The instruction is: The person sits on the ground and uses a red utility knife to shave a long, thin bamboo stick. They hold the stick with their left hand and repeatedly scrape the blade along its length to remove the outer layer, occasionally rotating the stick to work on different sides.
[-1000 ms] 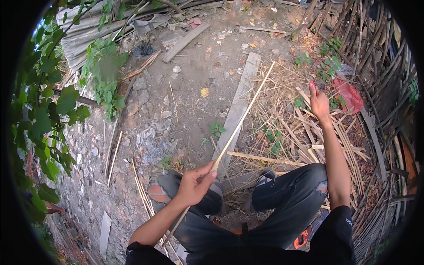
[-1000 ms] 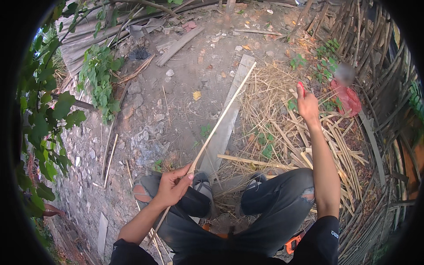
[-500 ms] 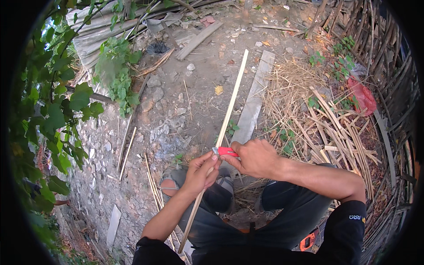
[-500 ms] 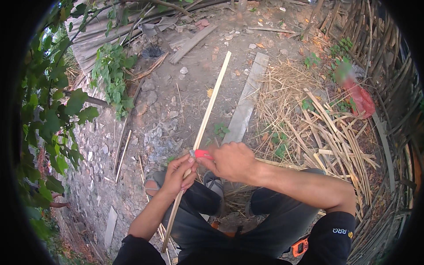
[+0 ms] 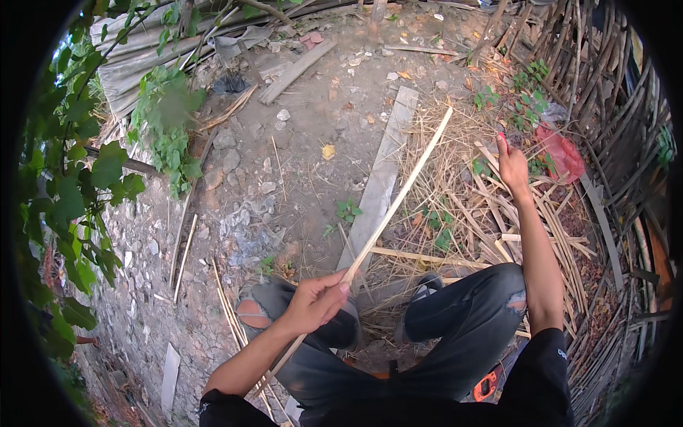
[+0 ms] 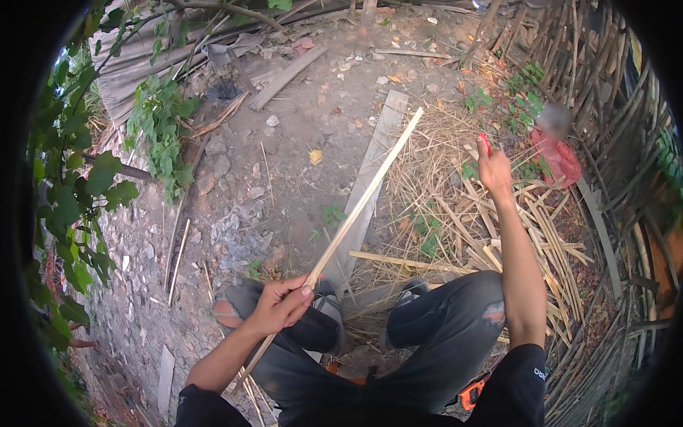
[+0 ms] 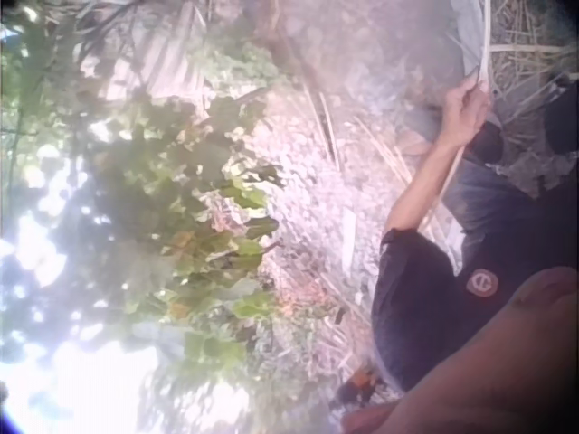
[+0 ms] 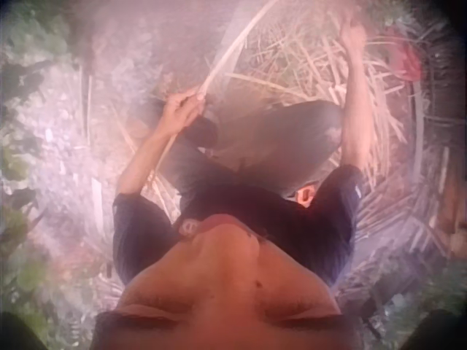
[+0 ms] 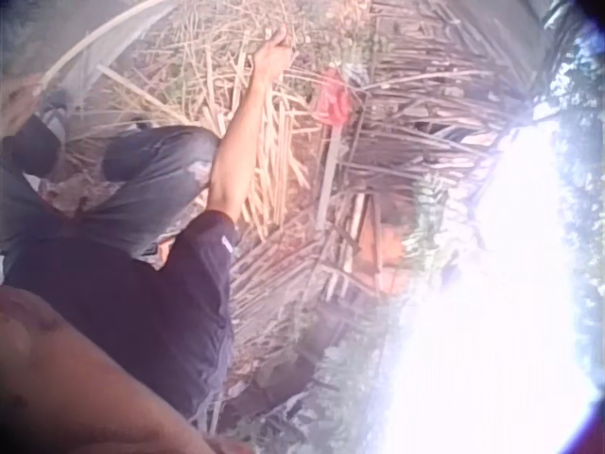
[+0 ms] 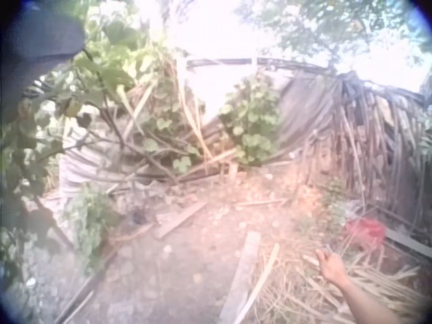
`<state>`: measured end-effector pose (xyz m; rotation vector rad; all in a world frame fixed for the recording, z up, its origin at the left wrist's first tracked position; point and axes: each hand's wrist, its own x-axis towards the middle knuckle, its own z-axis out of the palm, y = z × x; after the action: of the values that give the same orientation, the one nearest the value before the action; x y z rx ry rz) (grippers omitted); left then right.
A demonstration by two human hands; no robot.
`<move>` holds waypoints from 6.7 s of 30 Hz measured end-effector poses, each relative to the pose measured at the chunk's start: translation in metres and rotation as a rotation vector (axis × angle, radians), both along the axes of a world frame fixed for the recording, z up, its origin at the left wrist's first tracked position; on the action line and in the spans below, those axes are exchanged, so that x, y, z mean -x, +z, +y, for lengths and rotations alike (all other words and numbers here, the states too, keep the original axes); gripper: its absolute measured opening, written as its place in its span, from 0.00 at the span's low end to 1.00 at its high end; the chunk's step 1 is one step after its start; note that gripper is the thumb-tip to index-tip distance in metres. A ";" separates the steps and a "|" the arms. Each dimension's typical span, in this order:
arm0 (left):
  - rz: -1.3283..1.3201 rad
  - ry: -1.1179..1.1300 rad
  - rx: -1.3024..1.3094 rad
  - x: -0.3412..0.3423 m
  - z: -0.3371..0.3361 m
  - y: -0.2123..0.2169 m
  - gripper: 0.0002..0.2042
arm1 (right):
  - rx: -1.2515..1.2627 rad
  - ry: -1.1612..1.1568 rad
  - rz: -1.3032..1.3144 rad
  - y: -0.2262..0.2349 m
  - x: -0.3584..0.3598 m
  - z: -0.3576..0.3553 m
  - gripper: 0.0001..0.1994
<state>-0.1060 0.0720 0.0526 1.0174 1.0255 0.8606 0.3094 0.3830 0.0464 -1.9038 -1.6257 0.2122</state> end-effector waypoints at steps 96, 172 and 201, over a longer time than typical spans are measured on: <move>0.041 0.205 -0.087 -0.005 0.011 -0.003 0.20 | 0.426 0.960 0.384 0.068 0.161 -0.120 0.20; -0.018 0.259 -0.131 -0.005 0.010 0.004 0.19 | 0.267 1.050 -0.144 0.054 0.206 -0.184 0.28; -0.063 0.158 0.036 -0.009 0.011 0.008 0.24 | 0.142 0.832 0.073 0.075 0.152 -0.122 0.29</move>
<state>-0.0969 0.0827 0.0602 0.8817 1.0746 0.9935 0.1573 0.2608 0.1210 -1.1797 -2.3076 0.7348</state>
